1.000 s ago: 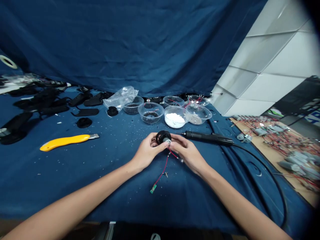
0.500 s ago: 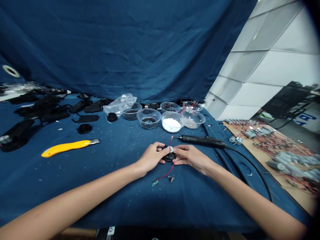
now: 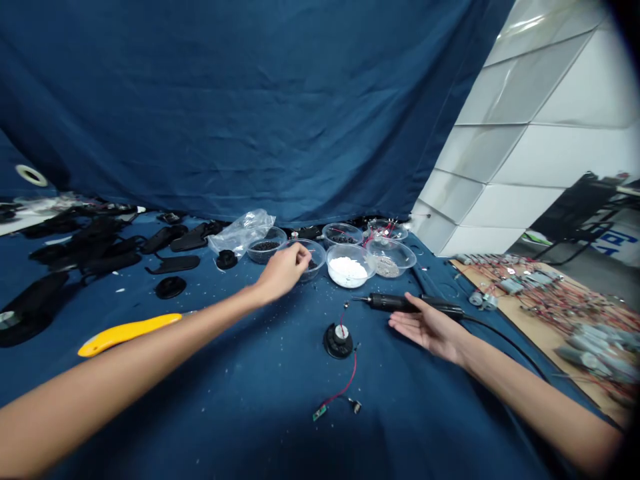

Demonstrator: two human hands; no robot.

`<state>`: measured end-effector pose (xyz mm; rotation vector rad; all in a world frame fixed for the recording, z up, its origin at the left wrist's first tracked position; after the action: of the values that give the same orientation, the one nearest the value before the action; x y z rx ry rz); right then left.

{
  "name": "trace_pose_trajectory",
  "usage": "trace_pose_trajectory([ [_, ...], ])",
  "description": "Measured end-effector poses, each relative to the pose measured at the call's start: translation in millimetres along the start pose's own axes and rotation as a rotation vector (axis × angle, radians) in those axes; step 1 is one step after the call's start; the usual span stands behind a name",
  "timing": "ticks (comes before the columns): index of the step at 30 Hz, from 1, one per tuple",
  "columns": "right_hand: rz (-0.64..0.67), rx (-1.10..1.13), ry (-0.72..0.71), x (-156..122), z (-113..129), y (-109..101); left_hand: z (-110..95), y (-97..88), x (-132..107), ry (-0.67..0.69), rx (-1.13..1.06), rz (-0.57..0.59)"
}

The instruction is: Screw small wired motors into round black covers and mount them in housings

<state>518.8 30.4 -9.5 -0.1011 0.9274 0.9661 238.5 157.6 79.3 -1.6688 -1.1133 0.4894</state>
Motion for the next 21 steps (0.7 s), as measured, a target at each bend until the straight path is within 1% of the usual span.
trace_pose_trajectory([
  [1,-0.016,0.014,0.018,5.1,3.1,-3.4,6.2,-2.3,19.6,0.025,0.019,0.051],
  [2,-0.030,0.017,0.028,9.6,5.4,-5.7,11.7,-0.4,38.5,0.054,0.036,0.135],
  [4,-0.057,0.000,0.033,15.9,8.6,-7.8,20.6,12.2,69.2,0.111,0.064,0.335],
  [6,-0.072,-0.026,0.033,18.7,10.0,-7.4,27.5,29.7,87.4,0.147,0.099,0.492],
  [7,-0.076,-0.036,0.029,19.0,10.4,-6.7,30.2,38.1,92.4,0.157,0.116,0.543],
  [9,-0.087,-0.044,0.009,17.7,10.3,-4.9,34.1,51.4,96.6,0.167,0.145,0.596],
  [12,-0.106,-0.050,-0.087,13.6,7.5,-2.2,37.2,59.9,96.1,0.168,0.164,0.609],
  [14,-0.093,-0.054,-0.228,11.4,4.7,0.3,37.9,58.8,95.3,0.159,0.162,0.588],
  [16,-0.053,-0.018,-0.448,9.6,3.2,3.2,36.9,53.9,95.2,0.145,0.145,0.535],
  [18,-0.048,0.070,-0.725,5.6,4.5,3.6,33.9,46.7,94.6,0.132,0.111,0.450],
  [20,-0.125,0.159,-1.005,-3.0,8.0,2.3,29.1,37.9,92.2,0.122,0.062,0.332],
  [21,-0.179,0.209,-1.119,-9.0,10.5,2.6,26.4,32.9,89.8,0.114,0.034,0.259],
])
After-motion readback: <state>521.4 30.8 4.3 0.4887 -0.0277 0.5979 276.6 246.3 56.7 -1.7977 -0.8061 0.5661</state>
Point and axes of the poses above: each hand's wrist, its own x-axis towards the middle knuckle, its own y-axis out of the palm, z = x × y, the point moved 5 cm from there along x, towards the middle knuckle, and after that the axes turned 11 degrees about x, right-handed, at the moved point
